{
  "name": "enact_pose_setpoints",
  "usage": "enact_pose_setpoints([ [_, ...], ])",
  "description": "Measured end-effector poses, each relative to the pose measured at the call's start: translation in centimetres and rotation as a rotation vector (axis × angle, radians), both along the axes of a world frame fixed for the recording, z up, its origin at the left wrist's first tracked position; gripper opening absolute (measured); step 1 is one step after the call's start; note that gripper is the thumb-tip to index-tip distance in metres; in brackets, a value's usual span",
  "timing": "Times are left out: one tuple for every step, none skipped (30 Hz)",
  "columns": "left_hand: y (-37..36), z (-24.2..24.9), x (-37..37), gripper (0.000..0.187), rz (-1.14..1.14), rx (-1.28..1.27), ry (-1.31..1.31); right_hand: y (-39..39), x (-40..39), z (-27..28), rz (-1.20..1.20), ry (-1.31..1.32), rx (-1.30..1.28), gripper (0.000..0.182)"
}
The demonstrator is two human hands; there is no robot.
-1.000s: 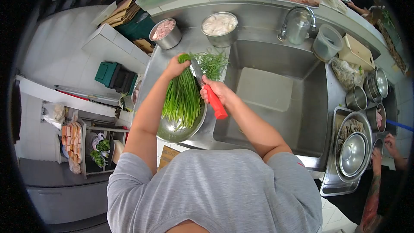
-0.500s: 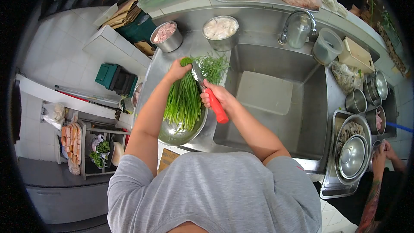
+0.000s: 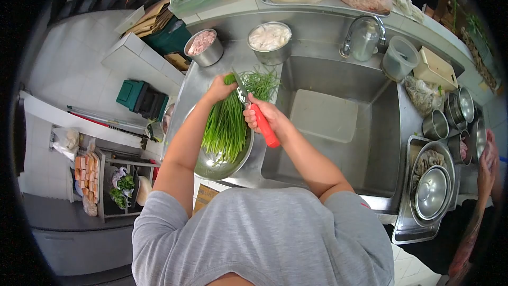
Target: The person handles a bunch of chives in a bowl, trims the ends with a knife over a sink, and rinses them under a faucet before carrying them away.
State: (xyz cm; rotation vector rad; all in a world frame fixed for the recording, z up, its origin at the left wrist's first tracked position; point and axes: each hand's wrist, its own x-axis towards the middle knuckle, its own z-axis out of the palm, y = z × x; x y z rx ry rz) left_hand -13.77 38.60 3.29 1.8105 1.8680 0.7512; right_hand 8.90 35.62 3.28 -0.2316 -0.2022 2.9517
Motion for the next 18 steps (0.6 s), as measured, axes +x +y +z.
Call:
enact_pose_setpoints([
  [-0.1,0.4,0.3,0.035,0.000,0.007,0.020,0.1,0.1,0.6,0.009,0.017,0.033,0.038],
  [0.0,0.5,0.4,0.036,0.009,0.008,0.055,0.1,0.3,1.1,0.019,0.033,0.063,0.038],
  [0.0,0.6,0.4,0.037,0.019,0.007,0.090,0.2,0.4,1.6,0.007,-0.015,0.078,0.038],
  [0.0,0.7,0.5,0.038,0.027,0.006,0.124,0.5,0.7,2.2,-0.006,-0.064,0.092,0.037],
  [-0.1,0.8,0.6,0.039,0.032,-0.055,0.143,0.7,0.9,2.4,-0.019,-0.114,0.105,0.037],
  [0.0,1.4,0.7,0.040,0.037,-0.113,0.163,1.1,1.0,2.3,-0.033,-0.166,0.121,0.037],
  [-0.1,1.9,0.9,0.041,0.041,-0.171,0.182,1.5,1.1,1.9,-0.047,-0.218,0.137,0.037],
  [-0.2,2.4,1.0,0.042,0.056,-0.194,0.227,2.0,1.2,1.3,-0.061,-0.270,0.152,0.038],
  [-0.6,3.2,1.5,0.043,0.072,-0.218,0.271,2.5,1.5,1.3,-0.053,-0.314,0.200,0.033],
  [-0.8,3.6,1.7,0.044,0.087,-0.243,0.314,2.6,1.6,1.2,-0.068,-0.440,0.361,0.030],
  [-1.0,3.5,1.8,0.043,0.135,-0.229,0.334,2.7,1.8,1.1,-0.082,-0.565,0.523,0.028],
  [-1.1,3.3,1.7,0.041,0.185,-0.214,0.354,2.7,1.9,1.3,-0.095,-0.689,0.686,0.025],
  [-1.2,3.2,1.5,0.041,0.236,-0.197,0.374,3.0,1.9,0.9,-0.103,-0.756,0.841,0.021],
  [-1.1,2.7,1.0,0.043,0.300,-0.188,0.408,2.9,1.9,0.6,-0.195,-0.834,1.006,0.022],
  [-0.9,2.4,0.4,0.045,0.364,-0.178,0.442,2.8,1.8,0.5,-0.290,-0.908,1.173,0.022],
  [-0.7,2.0,-0.3,0.047,0.429,-0.170,0.474,2.8,1.7,0.2,-0.384,-0.979,1.339,0.023],
  [-0.7,1.7,-1.0,0.059,0.476,-0.224,0.423,3.2,1.7,-0.9,-0.302,-0.972,1.382,0.023],
  [-1.3,1.7,-1.5,0.064,0.510,-0.239,0.419,3.8,1.5,-2.4,-0.216,-0.962,1.417,0.024],
])
